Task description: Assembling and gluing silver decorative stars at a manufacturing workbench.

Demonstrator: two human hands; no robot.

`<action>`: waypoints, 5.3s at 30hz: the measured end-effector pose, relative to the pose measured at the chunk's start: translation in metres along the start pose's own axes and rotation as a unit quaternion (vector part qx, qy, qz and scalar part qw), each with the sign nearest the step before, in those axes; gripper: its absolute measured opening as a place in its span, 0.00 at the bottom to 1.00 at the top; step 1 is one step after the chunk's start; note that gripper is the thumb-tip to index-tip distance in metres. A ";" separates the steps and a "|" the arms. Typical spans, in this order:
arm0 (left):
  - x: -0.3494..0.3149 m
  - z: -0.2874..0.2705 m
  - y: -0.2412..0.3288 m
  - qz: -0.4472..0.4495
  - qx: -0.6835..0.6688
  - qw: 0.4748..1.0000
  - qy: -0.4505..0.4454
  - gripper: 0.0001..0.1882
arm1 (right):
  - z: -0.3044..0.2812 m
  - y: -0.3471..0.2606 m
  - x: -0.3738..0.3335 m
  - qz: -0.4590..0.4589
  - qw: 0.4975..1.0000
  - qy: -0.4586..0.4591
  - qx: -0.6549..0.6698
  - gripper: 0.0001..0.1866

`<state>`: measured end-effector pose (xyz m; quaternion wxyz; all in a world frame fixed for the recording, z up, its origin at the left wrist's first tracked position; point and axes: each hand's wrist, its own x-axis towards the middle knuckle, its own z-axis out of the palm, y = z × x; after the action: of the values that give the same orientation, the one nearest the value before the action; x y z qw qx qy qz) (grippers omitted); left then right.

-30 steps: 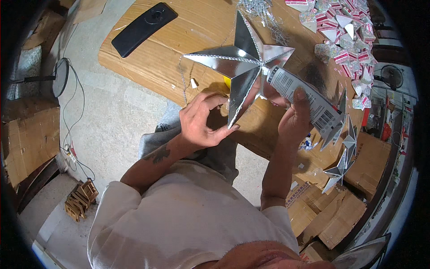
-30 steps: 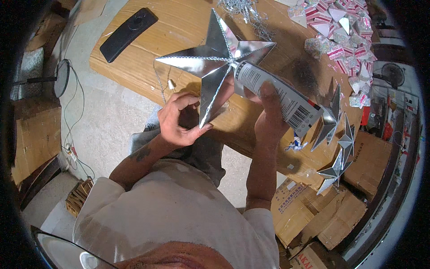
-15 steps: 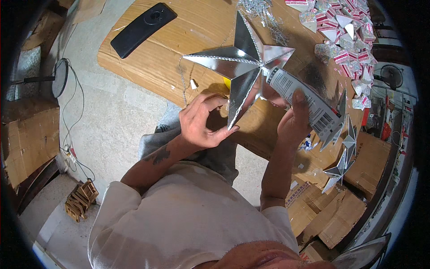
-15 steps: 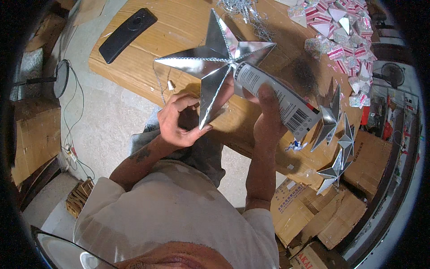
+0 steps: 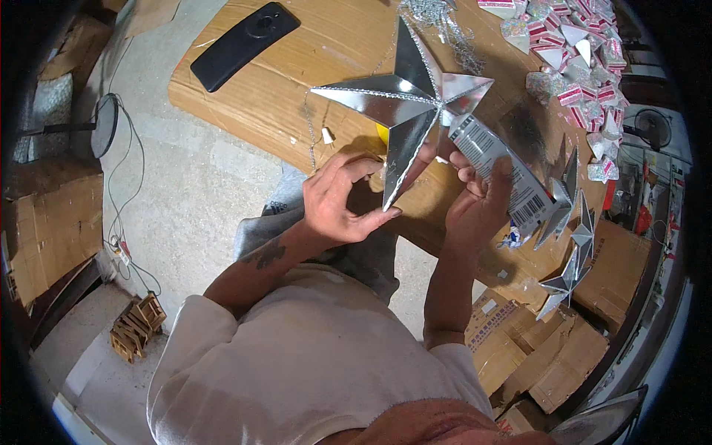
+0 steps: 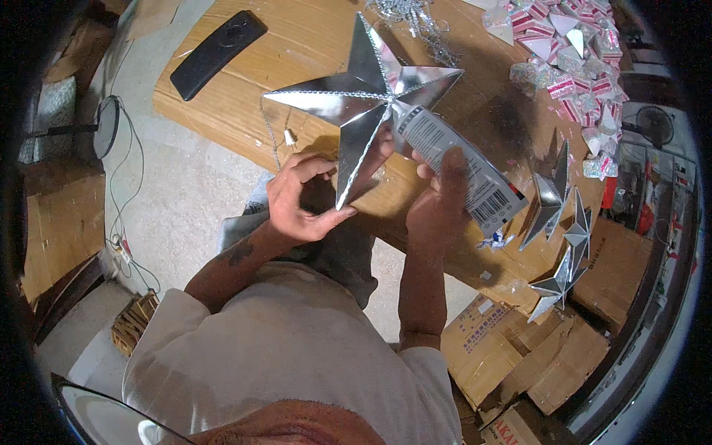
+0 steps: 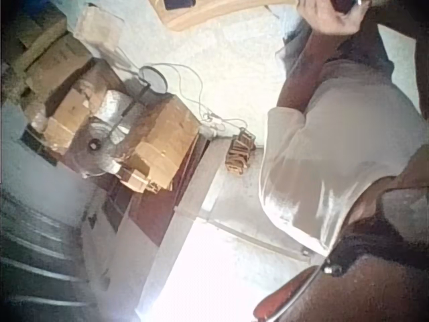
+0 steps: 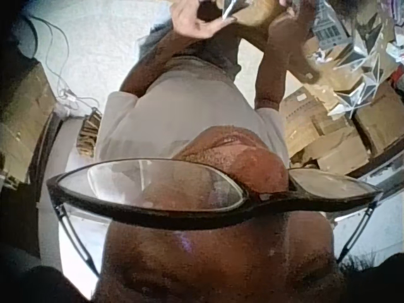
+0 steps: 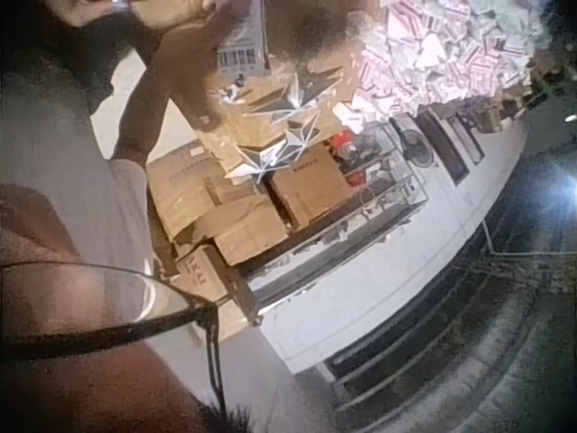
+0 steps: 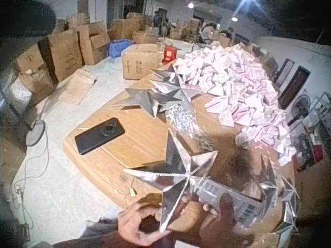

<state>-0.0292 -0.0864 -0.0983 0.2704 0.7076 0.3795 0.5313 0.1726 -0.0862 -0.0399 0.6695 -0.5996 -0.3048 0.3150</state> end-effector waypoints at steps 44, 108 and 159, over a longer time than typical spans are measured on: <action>0.059 -0.100 -0.043 0.288 0.340 0.879 -0.170 0.11 | -0.211 0.065 -0.128 0.057 0.850 0.308 0.424 0.17; 0.075 0.009 0.101 -0.164 -0.389 0.893 -0.155 0.07 | -0.070 -0.010 -0.107 -0.055 0.883 0.043 0.464 0.16; 0.062 0.002 0.102 -0.145 -0.325 0.920 -0.163 0.05 | -0.060 -0.007 -0.119 -0.056 0.894 0.038 0.443 0.20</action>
<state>0.0075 -0.0932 0.0152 0.6179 0.5946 0.2349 0.4577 0.1470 -0.2174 -0.0427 0.8935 -0.2340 -0.1410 0.3565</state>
